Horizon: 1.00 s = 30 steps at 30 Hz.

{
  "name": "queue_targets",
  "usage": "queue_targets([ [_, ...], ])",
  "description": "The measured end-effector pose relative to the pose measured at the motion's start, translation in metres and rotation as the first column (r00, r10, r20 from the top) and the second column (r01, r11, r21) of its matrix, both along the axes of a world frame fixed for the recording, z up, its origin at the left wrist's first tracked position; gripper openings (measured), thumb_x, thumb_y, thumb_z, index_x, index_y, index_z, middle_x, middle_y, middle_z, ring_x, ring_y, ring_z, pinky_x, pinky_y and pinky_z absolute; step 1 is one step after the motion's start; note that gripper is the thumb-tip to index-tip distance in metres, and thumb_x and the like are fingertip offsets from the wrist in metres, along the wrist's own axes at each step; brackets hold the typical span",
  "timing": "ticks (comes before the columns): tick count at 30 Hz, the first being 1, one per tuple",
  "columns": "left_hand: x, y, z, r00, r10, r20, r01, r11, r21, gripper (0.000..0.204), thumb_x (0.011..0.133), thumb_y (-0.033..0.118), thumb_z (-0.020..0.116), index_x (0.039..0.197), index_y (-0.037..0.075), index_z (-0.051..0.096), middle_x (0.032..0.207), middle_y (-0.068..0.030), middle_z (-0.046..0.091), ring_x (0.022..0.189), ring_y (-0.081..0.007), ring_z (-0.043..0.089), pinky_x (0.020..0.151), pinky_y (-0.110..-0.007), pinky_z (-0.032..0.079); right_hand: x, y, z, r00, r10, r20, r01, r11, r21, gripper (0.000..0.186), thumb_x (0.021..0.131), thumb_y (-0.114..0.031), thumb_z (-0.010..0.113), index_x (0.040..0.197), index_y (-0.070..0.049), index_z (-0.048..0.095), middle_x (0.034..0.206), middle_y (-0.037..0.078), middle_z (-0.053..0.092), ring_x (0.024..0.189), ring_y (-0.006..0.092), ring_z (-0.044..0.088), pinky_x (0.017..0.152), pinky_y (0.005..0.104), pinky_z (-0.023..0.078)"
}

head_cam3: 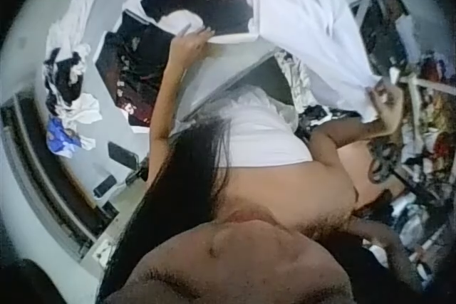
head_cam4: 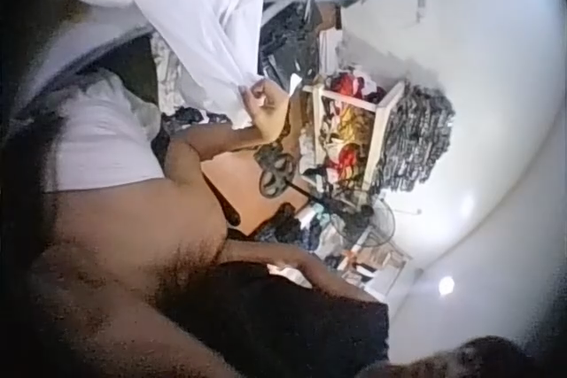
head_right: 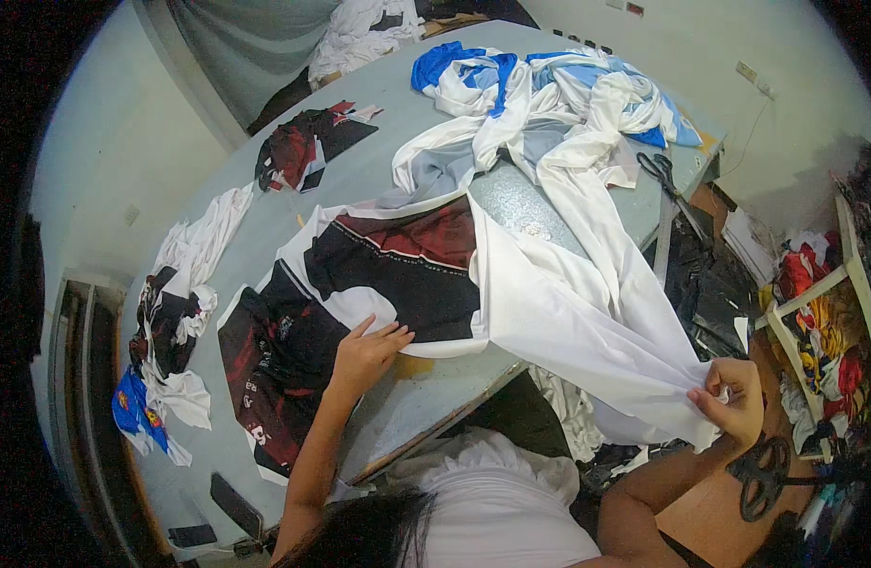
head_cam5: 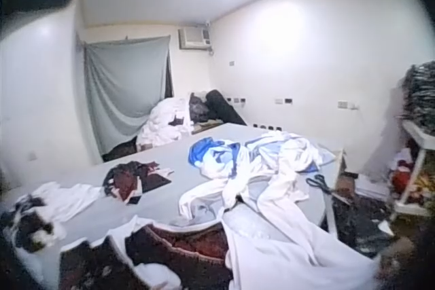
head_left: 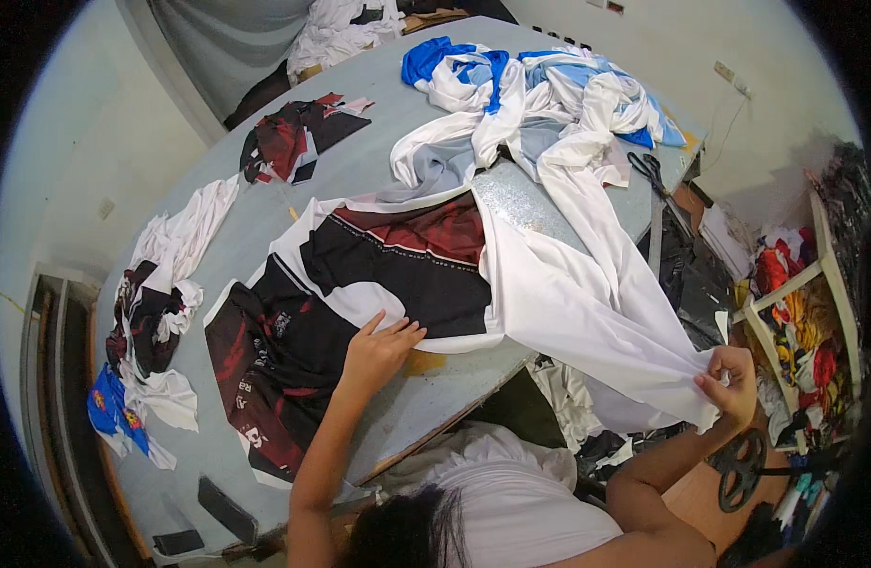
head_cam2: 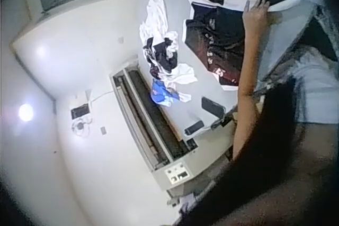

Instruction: The recorder uses large scissors to cut patterns into pieces of fabric on a work table.

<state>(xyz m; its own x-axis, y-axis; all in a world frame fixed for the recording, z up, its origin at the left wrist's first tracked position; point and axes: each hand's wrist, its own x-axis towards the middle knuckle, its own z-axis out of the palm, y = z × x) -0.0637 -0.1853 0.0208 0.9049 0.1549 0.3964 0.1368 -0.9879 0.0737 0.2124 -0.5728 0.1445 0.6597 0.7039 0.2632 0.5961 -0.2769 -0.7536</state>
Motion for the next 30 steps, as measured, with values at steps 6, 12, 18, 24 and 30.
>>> queue_targets([
  [6,-0.002,0.0,0.0,0.999,0.033,-0.019,-0.033,0.999,-0.043,0.032,0.074,0.01,0.057,0.106,0.015,0.061,0.104,-0.0023,0.063,0.101,-0.0149,0.058,0.097,-0.039,0.037,0.004,0.002,-0.003,0.985,0.121,-0.121,-0.131,0.988,-0.08,0.032,0.063,-0.013,0.071,0.053,-0.004,0.042,0.051,0.001,0.04,0.051,0.0093,0.036,0.049,0.0234,0.027],
  [12,-0.005,-0.002,0.001,0.998,0.046,-0.04,-0.049,0.996,-0.069,0.032,0.075,0.01,0.056,0.106,0.014,0.06,0.105,-0.0029,0.063,0.103,-0.0158,0.057,0.097,-0.04,0.037,0.002,0.008,-0.002,0.973,0.164,-0.16,-0.176,0.982,-0.063,0.032,0.063,-0.012,0.071,0.054,-0.003,0.042,0.051,0.001,0.039,0.051,0.0092,0.037,0.049,0.0241,0.028],
  [18,-0.005,-0.003,0.001,0.996,0.062,-0.06,-0.068,0.991,-0.111,0.031,0.075,0.01,0.055,0.106,0.013,0.061,0.108,-0.0033,0.062,0.103,-0.0162,0.057,0.096,-0.039,0.037,0.008,0.003,-0.006,0.97,0.205,-0.126,-0.222,0.965,-0.137,0.031,0.064,-0.012,0.071,0.055,-0.003,0.043,0.05,0.002,0.039,0.049,0.0101,0.037,0.048,0.0247,0.027],
  [24,0.005,0.019,0.023,0.971,0.054,-0.235,-0.099,0.978,-0.182,0.028,0.075,0.012,0.056,0.101,0.016,0.063,0.091,-0.0057,0.065,0.089,-0.0232,0.06,0.091,-0.04,0.042,0.062,0.058,0.019,0.84,0.526,-0.13,-0.53,0.747,-0.402,0.027,0.066,-0.017,0.072,0.055,-0.005,0.05,0.054,0.004,0.049,0.05,0.013,0.048,0.05,0.0276,0.037],
  [30,0.046,0.07,0.112,0.863,0.373,0.34,-0.387,0.921,-0.028,0.061,0.08,0.032,0.057,0.134,0.017,0.033,0.126,-0.0103,0.045,0.127,-0.0264,0.03,0.103,-0.056,0.01,0.108,0.158,0.121,0.574,-0.603,0.554,0.088,0.718,0.691,0.049,0.077,-0.035,0.065,0.113,-0.004,0.052,0.116,0.014,0.051,0.107,0.0273,0.048,0.091,0.0341,0.037],
])
